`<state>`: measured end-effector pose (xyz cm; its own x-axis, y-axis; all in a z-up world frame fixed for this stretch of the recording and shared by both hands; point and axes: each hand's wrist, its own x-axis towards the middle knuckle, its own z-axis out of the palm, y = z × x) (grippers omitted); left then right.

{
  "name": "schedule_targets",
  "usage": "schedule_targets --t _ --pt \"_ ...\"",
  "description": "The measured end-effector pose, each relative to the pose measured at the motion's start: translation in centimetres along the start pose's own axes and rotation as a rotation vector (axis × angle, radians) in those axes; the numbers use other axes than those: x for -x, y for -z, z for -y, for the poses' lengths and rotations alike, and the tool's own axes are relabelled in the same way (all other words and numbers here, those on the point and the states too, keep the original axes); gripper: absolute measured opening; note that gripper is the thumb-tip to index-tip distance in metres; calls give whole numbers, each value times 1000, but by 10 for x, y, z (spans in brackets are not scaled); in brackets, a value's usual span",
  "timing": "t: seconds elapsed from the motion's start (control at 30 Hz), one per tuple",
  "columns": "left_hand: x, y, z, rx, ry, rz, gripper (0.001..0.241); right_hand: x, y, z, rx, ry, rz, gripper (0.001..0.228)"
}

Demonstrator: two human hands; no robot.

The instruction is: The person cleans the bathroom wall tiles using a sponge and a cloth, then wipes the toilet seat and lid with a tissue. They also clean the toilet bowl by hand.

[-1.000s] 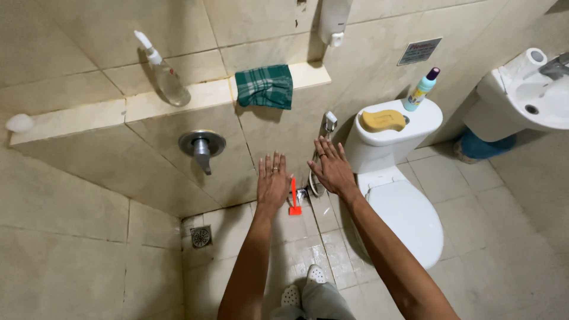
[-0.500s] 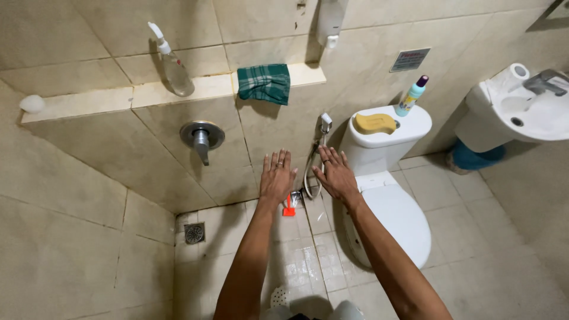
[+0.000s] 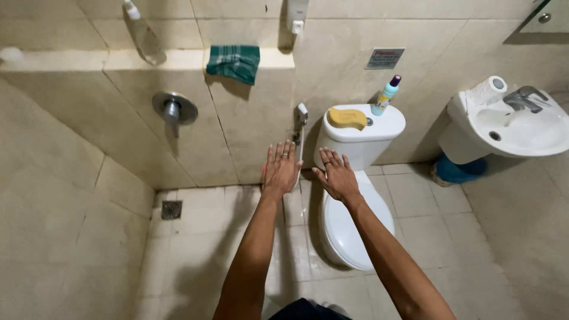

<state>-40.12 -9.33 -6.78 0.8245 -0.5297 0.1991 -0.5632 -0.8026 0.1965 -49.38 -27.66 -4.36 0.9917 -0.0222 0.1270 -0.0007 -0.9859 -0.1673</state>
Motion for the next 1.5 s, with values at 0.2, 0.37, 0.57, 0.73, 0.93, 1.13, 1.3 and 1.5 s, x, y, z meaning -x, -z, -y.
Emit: schedule_targets --t 0.2,0.37,0.57,0.73,0.93,1.13,1.3,1.5 --pt "39 -7 -69 11 71 -3 70 58 19 -40 -23 81 6 73" --pt "72 -17 -111 6 100 11 69 94 26 -60 -35 99 24 73" --pt "93 -30 -126 -14 81 -12 70 106 25 -58 -63 76 66 75" --pt "88 -35 -122 -9 94 25 69 96 0 -69 -43 110 30 76" --pt "95 -48 -114 -61 67 55 69 98 -6 -57 -56 102 23 75" --pt "76 -48 -114 -68 61 42 71 84 -10 -73 -20 86 1 75" --pt "66 -41 -128 -68 37 24 72 88 11 -83 -3 42 20 74" --pt "66 -49 -172 -8 65 38 71 108 26 -115 -68 48 13 72"
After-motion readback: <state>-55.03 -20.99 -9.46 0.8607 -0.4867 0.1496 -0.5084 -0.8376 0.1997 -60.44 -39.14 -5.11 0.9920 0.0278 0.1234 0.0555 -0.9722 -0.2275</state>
